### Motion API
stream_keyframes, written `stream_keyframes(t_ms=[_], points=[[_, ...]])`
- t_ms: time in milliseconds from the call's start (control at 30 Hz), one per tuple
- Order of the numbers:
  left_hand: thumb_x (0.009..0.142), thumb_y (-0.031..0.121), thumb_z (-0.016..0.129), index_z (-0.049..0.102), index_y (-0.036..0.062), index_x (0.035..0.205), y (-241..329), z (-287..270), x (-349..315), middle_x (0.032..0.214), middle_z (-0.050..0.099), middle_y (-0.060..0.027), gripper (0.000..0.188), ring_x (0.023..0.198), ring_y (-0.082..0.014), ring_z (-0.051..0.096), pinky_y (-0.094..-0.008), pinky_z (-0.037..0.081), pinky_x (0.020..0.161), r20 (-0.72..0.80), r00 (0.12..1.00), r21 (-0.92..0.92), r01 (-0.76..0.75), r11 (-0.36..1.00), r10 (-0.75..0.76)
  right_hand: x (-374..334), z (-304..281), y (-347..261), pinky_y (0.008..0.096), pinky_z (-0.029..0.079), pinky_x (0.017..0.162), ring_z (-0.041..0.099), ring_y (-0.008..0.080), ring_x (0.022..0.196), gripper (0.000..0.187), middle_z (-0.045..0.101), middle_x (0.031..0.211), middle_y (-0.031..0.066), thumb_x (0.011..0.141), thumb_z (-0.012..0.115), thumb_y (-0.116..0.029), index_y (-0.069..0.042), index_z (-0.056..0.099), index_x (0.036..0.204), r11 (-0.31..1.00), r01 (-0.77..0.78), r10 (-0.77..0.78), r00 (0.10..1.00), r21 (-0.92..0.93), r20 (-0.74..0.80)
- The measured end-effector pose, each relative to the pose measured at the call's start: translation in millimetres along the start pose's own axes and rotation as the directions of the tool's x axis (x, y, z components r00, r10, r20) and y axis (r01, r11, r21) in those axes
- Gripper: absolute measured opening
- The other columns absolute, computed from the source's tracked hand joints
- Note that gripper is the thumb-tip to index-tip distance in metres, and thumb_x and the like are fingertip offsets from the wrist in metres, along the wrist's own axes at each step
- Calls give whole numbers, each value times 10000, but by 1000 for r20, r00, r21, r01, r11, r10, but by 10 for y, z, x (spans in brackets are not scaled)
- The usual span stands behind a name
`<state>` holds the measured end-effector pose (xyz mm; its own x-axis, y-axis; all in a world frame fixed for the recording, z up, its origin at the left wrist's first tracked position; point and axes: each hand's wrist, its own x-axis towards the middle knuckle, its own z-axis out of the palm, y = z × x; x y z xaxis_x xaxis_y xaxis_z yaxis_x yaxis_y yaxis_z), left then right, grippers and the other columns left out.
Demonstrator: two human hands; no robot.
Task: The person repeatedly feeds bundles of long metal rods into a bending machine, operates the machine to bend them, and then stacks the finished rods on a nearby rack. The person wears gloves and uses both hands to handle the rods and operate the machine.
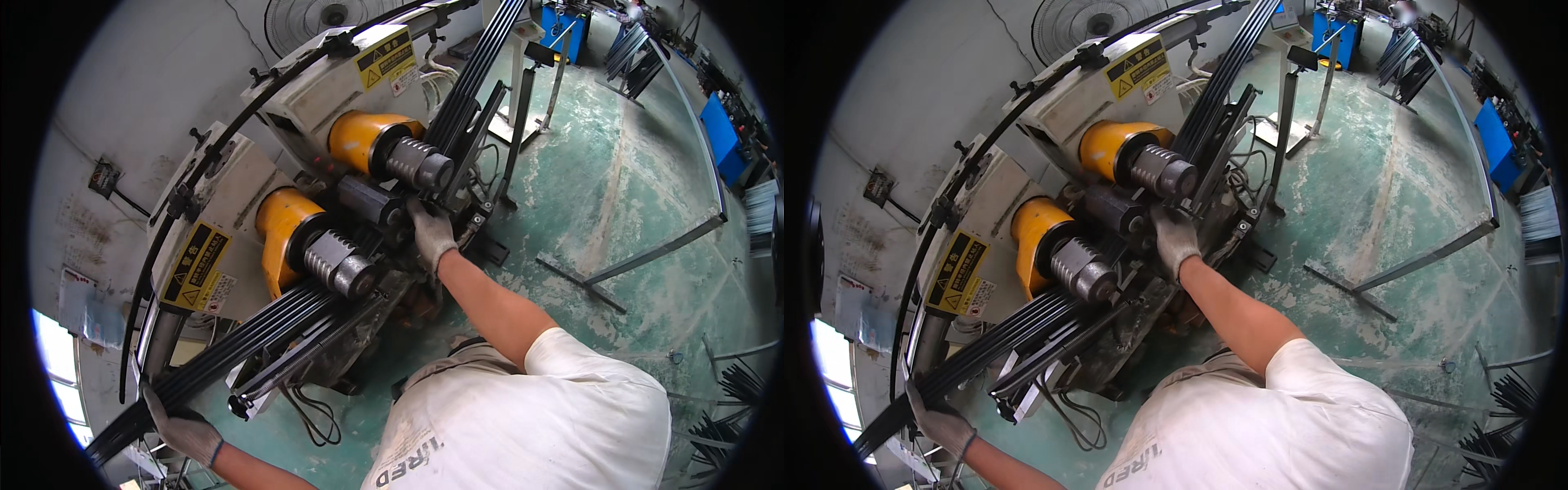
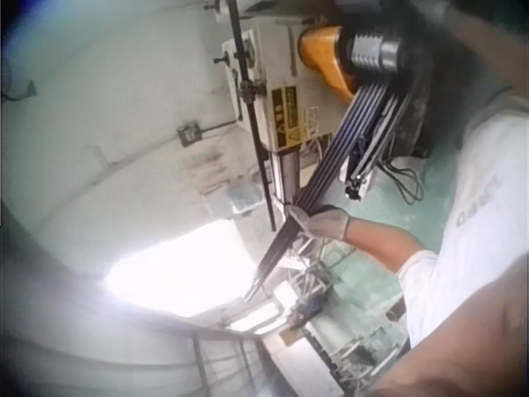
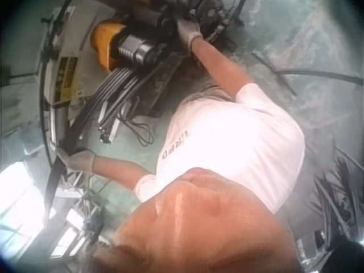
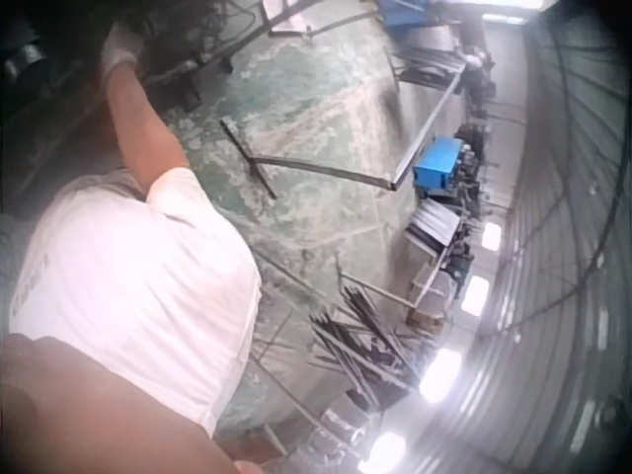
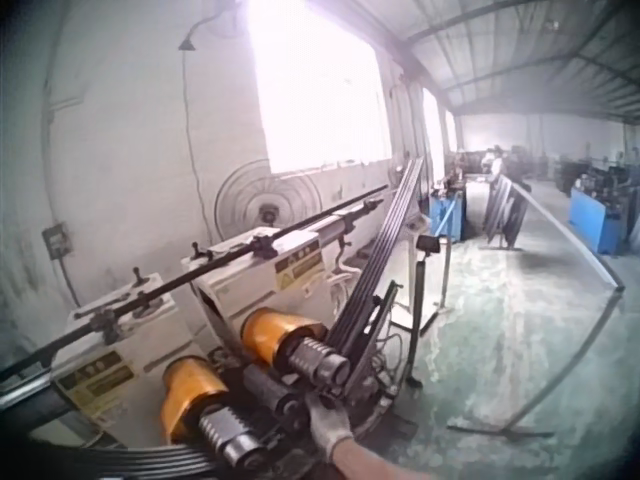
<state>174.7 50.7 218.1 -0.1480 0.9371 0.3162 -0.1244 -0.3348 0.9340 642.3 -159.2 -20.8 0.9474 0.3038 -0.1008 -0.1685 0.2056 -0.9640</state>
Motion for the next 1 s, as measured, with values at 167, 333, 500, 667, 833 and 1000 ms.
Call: stream_keyframes(t_ms=[167,333,500,667,833,1000], points=[[1075,294,665,737,-31,1395,389,756,-72,1235,788,-155,461,1058,-281,768,-421,621,908,129,985,8,-115,993,113,319,137,-250,414,569,994,749,258,1159,461,780,1298,147,1016,749,-285,8,739,1370,993,20,-35,991,115,129],[1055,248,702,742,-42,1283,766,1404,-164,1136,785,-189,372,1030,-264,781,-373,675,892,174,967,31,-195,980,187,407,144,-218,369,608,897,755,194,1065,385,780,1201,98,978,791,-219,-35,764,1316,974,-21,-20,983,224,182],[1086,301,684,748,-19,1313,942,2025,-403,1141,788,-177,398,1071,-234,753,-404,626,947,329,886,294,-425,856,327,345,129,-299,356,622,823,757,183,1000,364,783,1154,83,972,804,-213,-51,770,1297,981,-58,18,978,186,209],[1116,294,656,626,-66,1414,1069,2618,-527,1027,740,-152,468,912,-206,765,-317,665,833,600,669,299,-696,653,438,512,55,-147,363,627,842,758,185,1023,391,782,1173,93,981,798,-224,-33,758,1320,985,-41,2,975,168,223],[1069,210,717,647,-69,1357,1022,2802,-271,990,718,-96,408,827,-145,688,-268,591,745,712,583,303,-759,577,392,327,101,-321,372,615,866,762,196,1047,465,779,1221,124,971,801,-240,9,731,1358,982,-42,-1,974,184,228],[1022,195,779,680,-37,1322,939,2888,-354,937,712,-55,392,777,-111,659,-258,539,649,605,631,136,-683,717,486,426,73,-199,373,615,907,752,202,1074,488,768,1250,129,973,805,-241,1,713,1386,984,-26,-16,973,179,230]])
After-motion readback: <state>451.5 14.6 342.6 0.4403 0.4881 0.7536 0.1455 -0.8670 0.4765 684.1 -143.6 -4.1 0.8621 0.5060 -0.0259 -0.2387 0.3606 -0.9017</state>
